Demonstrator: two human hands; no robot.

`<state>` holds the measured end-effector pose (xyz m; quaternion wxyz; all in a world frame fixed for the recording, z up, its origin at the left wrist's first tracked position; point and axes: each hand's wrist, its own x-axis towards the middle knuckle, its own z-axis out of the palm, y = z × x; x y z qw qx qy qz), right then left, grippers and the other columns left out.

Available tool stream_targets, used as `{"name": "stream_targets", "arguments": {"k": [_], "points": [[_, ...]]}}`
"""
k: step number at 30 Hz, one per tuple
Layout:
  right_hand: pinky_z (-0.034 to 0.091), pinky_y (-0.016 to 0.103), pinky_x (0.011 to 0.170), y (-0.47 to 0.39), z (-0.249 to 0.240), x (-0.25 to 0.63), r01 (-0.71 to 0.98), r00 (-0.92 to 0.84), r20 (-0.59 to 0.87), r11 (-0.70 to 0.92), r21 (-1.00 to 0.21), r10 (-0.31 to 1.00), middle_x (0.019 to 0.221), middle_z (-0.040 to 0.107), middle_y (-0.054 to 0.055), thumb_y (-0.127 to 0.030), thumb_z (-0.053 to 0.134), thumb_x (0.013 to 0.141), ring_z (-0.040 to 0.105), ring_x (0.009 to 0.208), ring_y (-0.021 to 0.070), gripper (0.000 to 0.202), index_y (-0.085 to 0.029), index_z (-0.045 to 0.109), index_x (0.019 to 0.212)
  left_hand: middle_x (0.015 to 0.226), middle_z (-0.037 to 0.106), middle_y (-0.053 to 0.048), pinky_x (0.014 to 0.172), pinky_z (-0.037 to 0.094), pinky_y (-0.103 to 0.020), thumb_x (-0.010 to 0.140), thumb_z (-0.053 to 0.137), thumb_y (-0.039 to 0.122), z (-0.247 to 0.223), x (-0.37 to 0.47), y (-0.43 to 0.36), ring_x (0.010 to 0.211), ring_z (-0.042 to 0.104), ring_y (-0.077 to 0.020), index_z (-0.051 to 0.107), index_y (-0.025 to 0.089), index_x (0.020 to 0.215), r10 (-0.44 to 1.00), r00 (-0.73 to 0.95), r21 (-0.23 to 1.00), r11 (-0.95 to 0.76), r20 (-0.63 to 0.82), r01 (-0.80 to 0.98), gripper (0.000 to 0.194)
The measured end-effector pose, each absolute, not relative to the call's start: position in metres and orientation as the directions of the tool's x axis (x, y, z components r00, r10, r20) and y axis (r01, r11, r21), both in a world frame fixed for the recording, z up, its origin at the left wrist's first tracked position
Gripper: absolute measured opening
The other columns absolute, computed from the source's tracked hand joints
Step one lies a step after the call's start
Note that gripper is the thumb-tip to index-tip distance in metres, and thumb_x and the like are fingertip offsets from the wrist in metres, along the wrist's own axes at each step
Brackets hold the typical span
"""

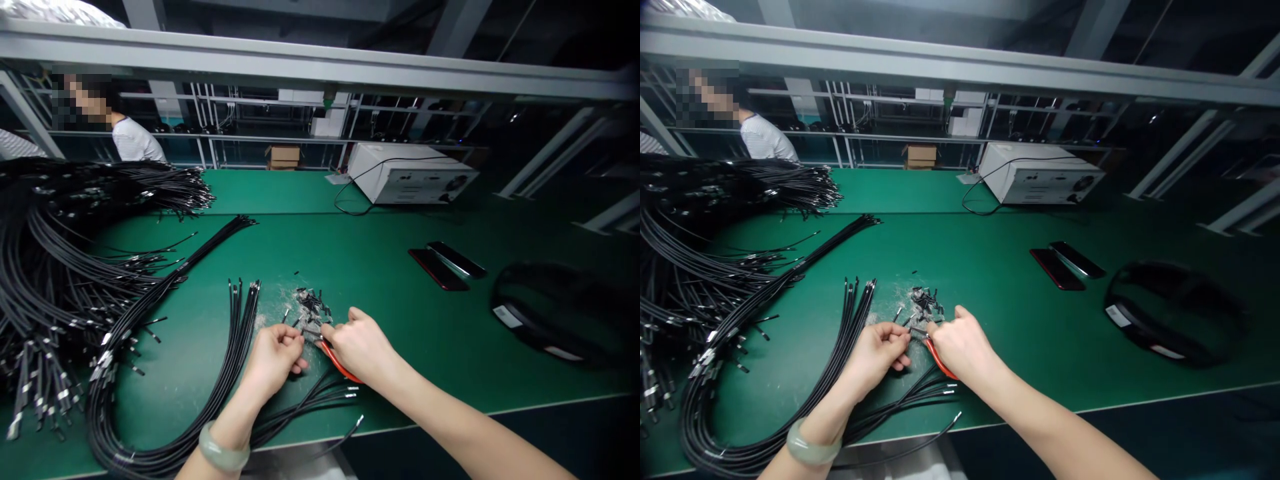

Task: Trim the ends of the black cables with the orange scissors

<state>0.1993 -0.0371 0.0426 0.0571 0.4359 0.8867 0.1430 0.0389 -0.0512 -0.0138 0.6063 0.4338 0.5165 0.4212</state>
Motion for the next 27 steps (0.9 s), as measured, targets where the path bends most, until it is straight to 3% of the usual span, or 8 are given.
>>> {"name": "stream_targets", "arguments": {"k": [9,11,13,15,17,21,24,27], "points": [[0.031,0.029,0.062,-0.032,0.041,0.210,0.800,-0.566,0.007,0.547,0.245,0.825,0.053,0.066,0.005,-0.034,0.048,0.085,0.060,0.050,0.0182,0.024,-0.019,0.059,0.071,0.047,0.058,0.003,0.037,0.042,-0.016,0.070,0.065,0.032,-0.016,0.040,-0.049,0.039,0.058,-0.0100,0.058,0.011,0.080,0.954,0.125,0.959,0.280,-0.273,-0.049,0.025],[0.032,0.028,0.058,-0.028,0.042,0.215,0.885,-0.459,0.016,0.456,0.093,0.888,0.052,0.063,0.004,-0.039,0.046,0.085,0.060,0.053,0.0184,0.027,-0.020,0.057,0.070,0.048,0.056,0.005,0.038,0.042,-0.016,0.071,0.065,0.033,-0.015,0.039,-0.049,0.041,0.059,-0.0100,0.057,0.011,0.083,0.955,0.124,0.959,0.278,-0.269,-0.061,0.027],[0.032,0.025,0.052,-0.024,0.043,0.220,0.919,-0.335,-0.038,0.318,-0.234,0.941,0.054,0.061,0.001,-0.041,0.042,0.086,0.057,0.051,0.0158,0.027,-0.021,0.055,0.073,0.052,0.055,0.005,0.039,0.043,-0.016,0.071,0.064,0.035,-0.012,0.038,-0.050,0.043,0.059,-0.0098,0.057,0.011,0.084,0.955,0.128,0.957,0.278,-0.267,-0.077,0.028],[0.033,0.022,0.049,-0.022,0.042,0.221,0.785,-0.306,-0.117,0.181,-0.593,0.945,0.060,0.060,-0.002,-0.041,0.042,0.086,0.054,0.050,0.0122,0.023,-0.021,0.052,0.078,0.054,0.056,0.004,0.040,0.043,-0.016,0.073,0.063,0.037,-0.008,0.036,-0.050,0.043,0.058,-0.0086,0.058,0.011,0.082,0.951,0.149,0.955,0.285,-0.271,-0.086,0.029],[0.036,0.020,0.051,-0.021,0.041,0.218,0.567,-0.333,-0.127,0.090,-0.819,0.934,0.065,0.059,-0.004,-0.038,0.049,0.083,0.053,0.054,0.0102,0.018,-0.020,0.050,0.082,0.056,0.056,0.002,0.041,0.043,-0.016,0.075,0.061,0.039,-0.004,0.035,-0.051,0.043,0.056,-0.0072,0.060,0.010,0.079,0.944,0.180,0.951,0.295,-0.276,-0.090,0.030],[0.042,0.023,0.066,-0.023,0.034,0.207,0.265,-0.281,-0.063,0.014,-0.964,0.958,0.077,0.060,-0.001,-0.032,0.060,0.075,0.056,0.073,0.0127,0.020,-0.019,0.049,0.086,0.064,0.060,-0.001,0.046,0.045,-0.016,0.076,0.060,0.040,0.003,0.034,-0.052,0.049,0.057,-0.0066,0.063,0.009,0.080,0.921,0.246,0.932,0.340,-0.302,-0.130,0.031],[0.043,0.028,0.078,-0.023,0.030,0.201,0.128,-0.220,-0.083,-0.056,-0.990,0.972,0.087,0.063,0.003,-0.029,0.063,0.074,0.058,0.087,0.0159,0.024,-0.019,0.050,0.091,0.065,0.063,-0.003,0.048,0.045,-0.016,0.076,0.061,0.040,0.005,0.035,-0.052,0.052,0.059,-0.0074,0.062,0.009,0.080,0.912,0.256,0.917,0.366,-0.320,-0.157,0.031],[0.044,0.029,0.077,-0.022,0.026,0.199,0.030,-0.255,-0.115,-0.111,-0.993,0.960,0.090,0.064,0.004,-0.028,0.068,0.070,0.059,0.084,0.0156,0.031,-0.019,0.051,0.094,0.064,0.062,-0.002,0.047,0.046,-0.016,0.075,0.062,0.040,0.005,0.036,-0.053,0.050,0.059,-0.0073,0.061,0.009,0.080,0.913,0.256,0.915,0.366,-0.317,-0.171,0.031]]}}
